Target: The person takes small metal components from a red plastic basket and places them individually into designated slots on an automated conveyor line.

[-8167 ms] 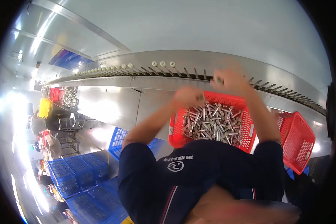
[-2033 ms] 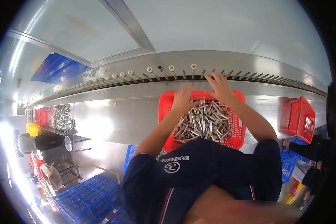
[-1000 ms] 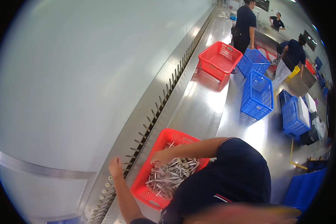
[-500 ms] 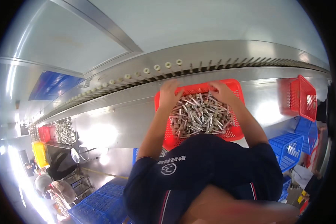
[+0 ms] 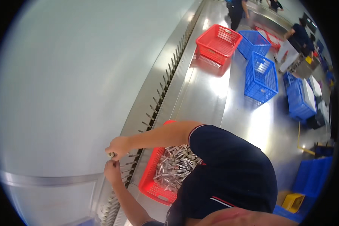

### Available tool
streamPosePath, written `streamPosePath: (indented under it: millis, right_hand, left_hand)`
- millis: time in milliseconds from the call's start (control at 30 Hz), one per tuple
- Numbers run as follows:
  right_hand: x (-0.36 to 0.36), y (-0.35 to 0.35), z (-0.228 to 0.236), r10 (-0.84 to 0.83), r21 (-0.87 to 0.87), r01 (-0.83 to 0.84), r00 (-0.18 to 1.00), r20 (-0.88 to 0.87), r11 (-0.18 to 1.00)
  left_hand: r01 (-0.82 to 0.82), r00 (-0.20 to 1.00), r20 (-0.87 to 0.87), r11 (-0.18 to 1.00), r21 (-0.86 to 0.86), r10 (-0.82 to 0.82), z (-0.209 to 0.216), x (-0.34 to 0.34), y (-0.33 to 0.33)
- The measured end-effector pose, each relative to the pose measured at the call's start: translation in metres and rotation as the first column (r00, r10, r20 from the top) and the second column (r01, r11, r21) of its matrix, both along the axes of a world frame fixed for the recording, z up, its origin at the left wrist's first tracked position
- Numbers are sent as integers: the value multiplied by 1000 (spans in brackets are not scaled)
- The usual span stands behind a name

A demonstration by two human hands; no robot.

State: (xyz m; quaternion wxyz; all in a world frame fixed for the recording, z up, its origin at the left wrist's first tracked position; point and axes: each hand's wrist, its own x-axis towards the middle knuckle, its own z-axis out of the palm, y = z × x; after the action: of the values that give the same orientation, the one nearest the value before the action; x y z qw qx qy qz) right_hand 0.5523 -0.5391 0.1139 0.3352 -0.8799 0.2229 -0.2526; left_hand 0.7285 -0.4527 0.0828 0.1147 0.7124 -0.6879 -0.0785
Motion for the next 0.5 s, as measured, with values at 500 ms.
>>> streamPosePath:
  millis: [500]
  right_hand:
    - [-85, 73, -52, 71, -203, -156, 926, -370, 967]
  left_hand:
    - [103, 988, 115, 995, 8, -103, -38, -13, 19]
